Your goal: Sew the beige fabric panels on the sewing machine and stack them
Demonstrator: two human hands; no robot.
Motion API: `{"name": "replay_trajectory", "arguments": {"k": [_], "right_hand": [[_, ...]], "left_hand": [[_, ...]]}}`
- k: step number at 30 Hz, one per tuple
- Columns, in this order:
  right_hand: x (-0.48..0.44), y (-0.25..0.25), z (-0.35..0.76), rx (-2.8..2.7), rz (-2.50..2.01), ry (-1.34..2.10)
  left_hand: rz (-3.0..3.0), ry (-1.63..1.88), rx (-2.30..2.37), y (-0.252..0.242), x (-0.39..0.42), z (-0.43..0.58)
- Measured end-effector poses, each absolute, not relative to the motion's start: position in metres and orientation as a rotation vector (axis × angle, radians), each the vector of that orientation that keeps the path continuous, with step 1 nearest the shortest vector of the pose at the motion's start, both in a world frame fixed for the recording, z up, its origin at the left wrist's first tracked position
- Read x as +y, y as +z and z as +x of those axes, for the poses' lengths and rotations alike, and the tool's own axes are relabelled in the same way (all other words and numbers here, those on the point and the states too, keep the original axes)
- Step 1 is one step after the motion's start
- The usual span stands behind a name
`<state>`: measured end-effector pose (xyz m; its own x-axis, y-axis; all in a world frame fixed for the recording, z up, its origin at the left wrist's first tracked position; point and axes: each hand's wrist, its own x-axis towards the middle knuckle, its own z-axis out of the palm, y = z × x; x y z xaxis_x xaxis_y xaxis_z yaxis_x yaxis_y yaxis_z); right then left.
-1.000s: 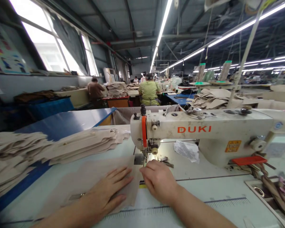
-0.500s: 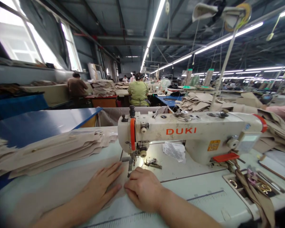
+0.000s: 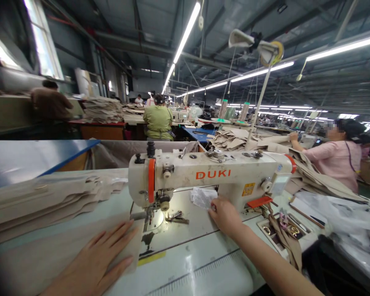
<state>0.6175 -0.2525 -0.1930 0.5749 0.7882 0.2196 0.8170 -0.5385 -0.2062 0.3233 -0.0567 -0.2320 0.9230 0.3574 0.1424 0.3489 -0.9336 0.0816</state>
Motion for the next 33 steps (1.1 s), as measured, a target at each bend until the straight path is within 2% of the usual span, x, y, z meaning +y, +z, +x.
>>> {"name": "replay_trajectory", "arguments": {"k": [5,12,15,19,22,27,33], "right_hand": [[-0.254,-0.205,0.619,-1.261,-2.525,-0.129],[-0.258,-0.205,0.626,-1.185,-2.428,-0.121],[-0.264,-0.2,0.629,-1.154,-2.382,-0.147],[-0.278,-0.182,0.611,-1.218,-2.289,-0.153],[-0.288,-0.166,0.577,-1.408,-2.137,-0.028],[-0.269,-0.16,0.506,-1.603,-1.797,0.208],[-0.217,-0.176,0.475,-1.69,-1.523,0.262]], "left_hand": [[3.07,0.222,0.57,-0.234,-0.056,0.324],[3.132,0.385,0.464,-0.238,-0.052,0.322],[3.189,0.54,0.378,-0.242,-0.049,0.319],[3.181,0.988,0.24,-0.24,-0.047,0.315],[3.116,1.286,0.122,-0.228,-0.058,0.314],[3.086,1.305,-0.177,-0.206,-0.099,0.322],[2.901,1.409,-0.129,-0.194,-0.096,0.316]]}}
